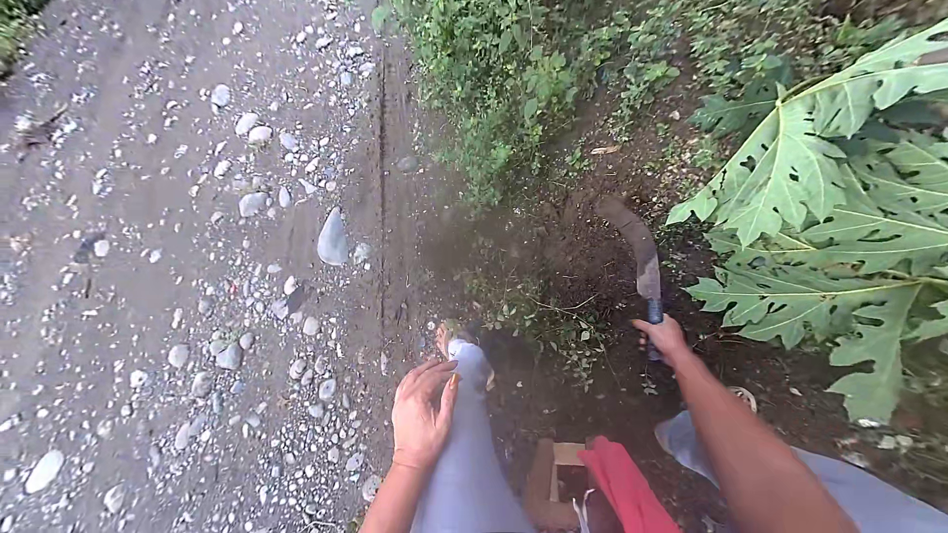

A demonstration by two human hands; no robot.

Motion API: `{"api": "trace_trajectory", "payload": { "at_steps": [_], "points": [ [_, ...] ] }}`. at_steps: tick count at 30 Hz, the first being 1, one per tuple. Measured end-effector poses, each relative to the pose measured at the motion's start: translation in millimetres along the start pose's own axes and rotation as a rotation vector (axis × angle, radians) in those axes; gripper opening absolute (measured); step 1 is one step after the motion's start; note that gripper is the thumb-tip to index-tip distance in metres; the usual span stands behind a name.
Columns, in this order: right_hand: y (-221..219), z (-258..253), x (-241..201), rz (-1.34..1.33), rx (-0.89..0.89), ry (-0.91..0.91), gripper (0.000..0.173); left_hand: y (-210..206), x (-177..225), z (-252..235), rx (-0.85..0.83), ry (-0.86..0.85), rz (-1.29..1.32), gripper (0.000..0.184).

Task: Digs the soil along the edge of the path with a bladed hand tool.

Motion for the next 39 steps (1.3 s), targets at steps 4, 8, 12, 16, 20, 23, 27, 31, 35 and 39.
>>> {"api": "trace_trajectory", "payload": {
  "at_steps": [4,8,12,16,20,23,27,31,35,39],
  "points": [
    [-81,15,37,0.132,-0.133,-0.115,0.050,0,-1,-1,-0.026,0.018,-0.016,0.054],
    [-58,18,66,0.667,-0.466,-0.096,0.056,3,-8,-2,-0.015,0.019,0.000,0.055],
    [-1,-10,36,0.676,-0.419,0.033,0.054,3,-12,-2,-0.010,0.005,0.011,0.057],
    [-19,-18,14,0.222,-0.149,-0.006,0.052,3,-7,-3,-0.016,0.006,0.009,0.057],
    [-57,0,41,0.279,-0.137,-0.077,0.054,2,-4,-5,-0.030,0.018,0.008,0.055],
    [-21,5,68,0.739,-0.342,-0.056,0.059,3,-5,-7,-0.030,0.010,0.004,0.054],
    [43,-12,51,0.863,-0.352,0.024,0.056,0,-7,-7,-0.043,-0.001,0.006,0.055],
    [12,-7,31,0.198,-0.029,0.010,0.053,-1,-2,-7,-0.038,-0.003,0.006,0.055],
    [-72,14,41,-0.156,0.081,-0.085,0.043,-2,0,-6,-0.049,0.000,-0.004,0.055],
    [-55,20,78,0.706,-0.484,-0.073,0.052,-1,-2,-9,-0.058,0.000,-0.004,0.054]
  ]
}}
Point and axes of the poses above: each hand's wrist, its own z-axis away from the middle knuckle, its own y-axis out of the back of the hand, x = y × z, the point moved 7 cm from there along -z, towards the middle knuckle, and after that the axes turned 12 degrees about y, right-handed, at the moved point
